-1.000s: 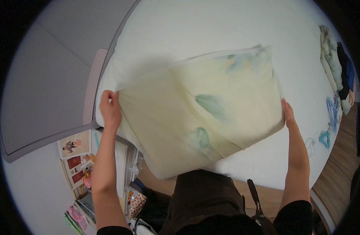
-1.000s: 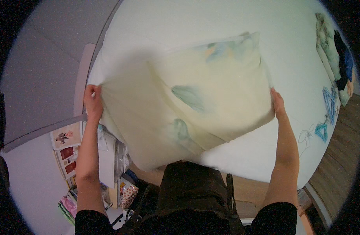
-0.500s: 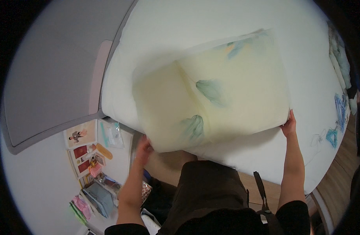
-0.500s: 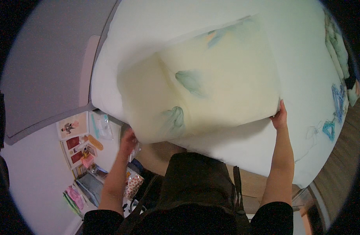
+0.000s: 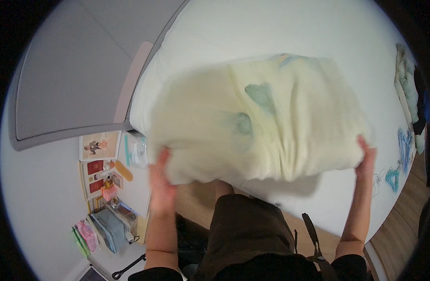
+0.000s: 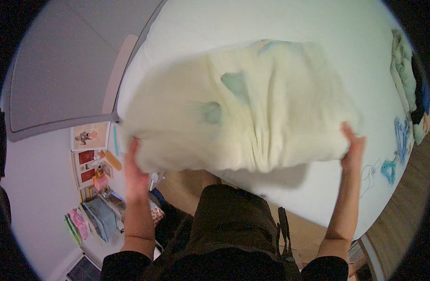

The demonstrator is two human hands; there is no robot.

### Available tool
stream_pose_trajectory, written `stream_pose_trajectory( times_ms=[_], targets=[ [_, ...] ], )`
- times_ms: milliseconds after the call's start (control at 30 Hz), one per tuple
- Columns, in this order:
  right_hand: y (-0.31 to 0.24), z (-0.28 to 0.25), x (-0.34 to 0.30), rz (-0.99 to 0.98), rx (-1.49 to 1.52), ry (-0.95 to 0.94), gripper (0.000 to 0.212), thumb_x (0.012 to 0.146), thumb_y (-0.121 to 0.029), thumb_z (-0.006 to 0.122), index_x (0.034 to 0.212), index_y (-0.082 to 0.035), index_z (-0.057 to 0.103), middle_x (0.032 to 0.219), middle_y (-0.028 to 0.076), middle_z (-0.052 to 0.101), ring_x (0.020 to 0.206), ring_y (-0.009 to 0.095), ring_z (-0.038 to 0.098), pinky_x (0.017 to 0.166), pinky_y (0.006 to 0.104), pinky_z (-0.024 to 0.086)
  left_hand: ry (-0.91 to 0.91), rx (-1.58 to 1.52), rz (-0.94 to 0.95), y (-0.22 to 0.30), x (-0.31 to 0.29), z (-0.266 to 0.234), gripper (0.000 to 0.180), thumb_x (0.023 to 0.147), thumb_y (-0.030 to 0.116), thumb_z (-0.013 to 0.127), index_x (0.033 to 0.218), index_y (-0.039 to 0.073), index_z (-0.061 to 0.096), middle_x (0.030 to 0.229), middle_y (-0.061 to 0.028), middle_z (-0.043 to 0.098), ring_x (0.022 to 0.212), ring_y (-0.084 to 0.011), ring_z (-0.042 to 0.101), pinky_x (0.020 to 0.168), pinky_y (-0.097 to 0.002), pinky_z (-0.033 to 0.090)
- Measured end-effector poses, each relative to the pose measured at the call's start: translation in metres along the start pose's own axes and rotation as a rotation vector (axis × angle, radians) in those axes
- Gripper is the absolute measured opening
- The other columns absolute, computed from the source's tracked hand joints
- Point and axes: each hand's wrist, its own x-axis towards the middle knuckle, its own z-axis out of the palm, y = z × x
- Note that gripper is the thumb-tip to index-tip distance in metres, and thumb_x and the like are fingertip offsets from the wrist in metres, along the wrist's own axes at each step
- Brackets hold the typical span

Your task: The person folds two small patterned cloth items on a bed, then smooths and folds a larger white sheet. The person opens a bedside drawer and retrieves a black hair tie.

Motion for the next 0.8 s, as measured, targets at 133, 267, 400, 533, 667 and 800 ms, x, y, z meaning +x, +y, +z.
stream_pose_trajectory(
  times_ms=[133, 267, 400, 533, 667, 800],
  targets=[
    [-0.061, 0.013, -0.002, 0.075, 0.012, 0.340, 0.041, 0.085, -0.025, 0.052, 0.110, 0.007, 0.051, 0.106, 0.017, 0.058, 0.094, 0.023, 0.058, 0.082, 0.0323, 0.047, -0.016, 0.191, -0.138, 0.066, -0.006, 0.043, 0.050, 0.080, 0.033, 0.059, 0.118, 0.002, 0.046, 0.112, -0.0100, 0.055, 0.103, -0.0229, 0.052, 0.086, -0.0382, 0.043],
    [-0.121, 0.015, -0.018, -0.146, 0.024, 0.289, 0.043, 0.088, -0.026, 0.045, 0.119, 0.005, 0.046, 0.111, 0.017, 0.055, 0.100, 0.023, 0.055, 0.084, 0.0328, 0.046, -0.104, 0.169, -0.108, 0.104, -0.030, 0.060, 0.046, 0.083, 0.033, 0.055, 0.116, 0.002, 0.048, 0.111, -0.0107, 0.055, 0.100, -0.0227, 0.054, 0.085, -0.0364, 0.044],
    [-0.157, 0.019, -0.014, -0.284, -0.181, 0.335, 0.044, 0.088, -0.028, 0.045, 0.120, 0.002, 0.047, 0.113, 0.017, 0.054, 0.099, 0.022, 0.056, 0.082, 0.0312, 0.046, -0.220, 0.164, -0.002, 0.125, -0.032, 0.077, 0.044, 0.088, 0.035, 0.045, 0.116, 0.001, 0.048, 0.111, -0.0125, 0.055, 0.097, -0.0234, 0.055, 0.084, -0.0356, 0.044],
    [-0.144, 0.008, -0.017, -0.369, -0.113, 0.400, 0.046, 0.087, -0.031, 0.046, 0.118, 0.003, 0.048, 0.110, 0.017, 0.055, 0.096, 0.021, 0.057, 0.079, 0.0299, 0.048, -0.183, 0.096, 0.117, 0.118, -0.036, 0.052, 0.044, 0.090, 0.039, 0.039, 0.117, 0.005, 0.048, 0.113, -0.0111, 0.054, 0.100, -0.0229, 0.054, 0.084, -0.0375, 0.045],
    [-0.091, -0.030, -0.057, -0.205, 0.036, 0.437, 0.038, 0.087, -0.025, 0.048, 0.111, 0.004, 0.052, 0.105, 0.015, 0.058, 0.090, 0.020, 0.059, 0.074, 0.0301, 0.049, -0.327, 0.194, 0.273, 0.072, -0.036, -0.030, 0.053, 0.090, 0.043, 0.034, 0.127, 0.004, 0.037, 0.123, -0.0119, 0.046, 0.109, -0.0258, 0.047, 0.091, -0.0387, 0.039],
    [0.025, -0.061, -0.088, -0.214, 0.007, 0.477, 0.036, 0.086, -0.023, 0.050, 0.107, 0.006, 0.052, 0.100, 0.014, 0.059, 0.082, 0.021, 0.061, 0.070, 0.0329, 0.052, -0.096, 0.208, -0.006, -0.017, -0.006, -0.112, 0.055, 0.089, 0.037, 0.039, 0.130, 0.002, 0.030, 0.123, -0.0143, 0.044, 0.108, -0.0259, 0.048, 0.092, -0.0389, 0.039]
  ],
)
